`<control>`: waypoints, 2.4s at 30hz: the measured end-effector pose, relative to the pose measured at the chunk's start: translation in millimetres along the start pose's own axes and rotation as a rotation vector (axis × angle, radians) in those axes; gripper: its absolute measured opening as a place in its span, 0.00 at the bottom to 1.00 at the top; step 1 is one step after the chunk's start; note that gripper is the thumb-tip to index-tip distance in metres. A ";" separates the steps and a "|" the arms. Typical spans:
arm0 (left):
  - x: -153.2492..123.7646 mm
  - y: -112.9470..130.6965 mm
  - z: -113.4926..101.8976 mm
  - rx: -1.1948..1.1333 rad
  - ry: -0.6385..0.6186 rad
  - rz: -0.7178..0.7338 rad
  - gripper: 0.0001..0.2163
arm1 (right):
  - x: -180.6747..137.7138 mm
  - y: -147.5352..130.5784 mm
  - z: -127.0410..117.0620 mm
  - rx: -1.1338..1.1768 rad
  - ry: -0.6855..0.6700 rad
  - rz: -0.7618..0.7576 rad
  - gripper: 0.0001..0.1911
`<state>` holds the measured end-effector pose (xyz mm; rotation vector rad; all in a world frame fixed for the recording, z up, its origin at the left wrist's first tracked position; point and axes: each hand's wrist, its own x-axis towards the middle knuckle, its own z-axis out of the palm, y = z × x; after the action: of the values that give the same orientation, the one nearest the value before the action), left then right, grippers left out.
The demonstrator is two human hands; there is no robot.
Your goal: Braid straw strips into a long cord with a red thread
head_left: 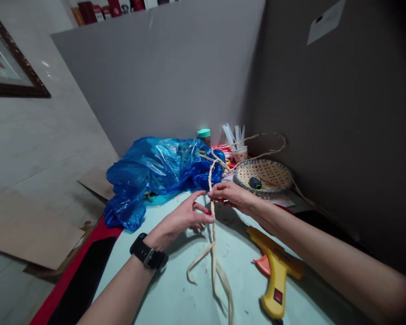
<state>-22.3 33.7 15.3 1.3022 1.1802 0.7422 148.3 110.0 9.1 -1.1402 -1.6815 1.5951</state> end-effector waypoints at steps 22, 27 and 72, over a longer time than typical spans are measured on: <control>50.9 -15.8 37.7 -0.305 0.313 0.096 0.04 | 2.5 10.9 16.8 -0.078 0.281 0.073 0.15; 52.6 -21.1 40.6 -0.228 0.333 0.038 0.09 | 15.6 20.4 17.0 -0.139 0.380 0.068 0.16; 25.7 -26.9 31.6 -0.257 0.119 -0.015 0.06 | 37.2 -43.6 -21.7 -0.288 0.410 -0.158 0.13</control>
<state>9.5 42.5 -20.7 1.0466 1.1458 0.9382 139.6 155.8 48.8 -1.3292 -1.7019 0.9622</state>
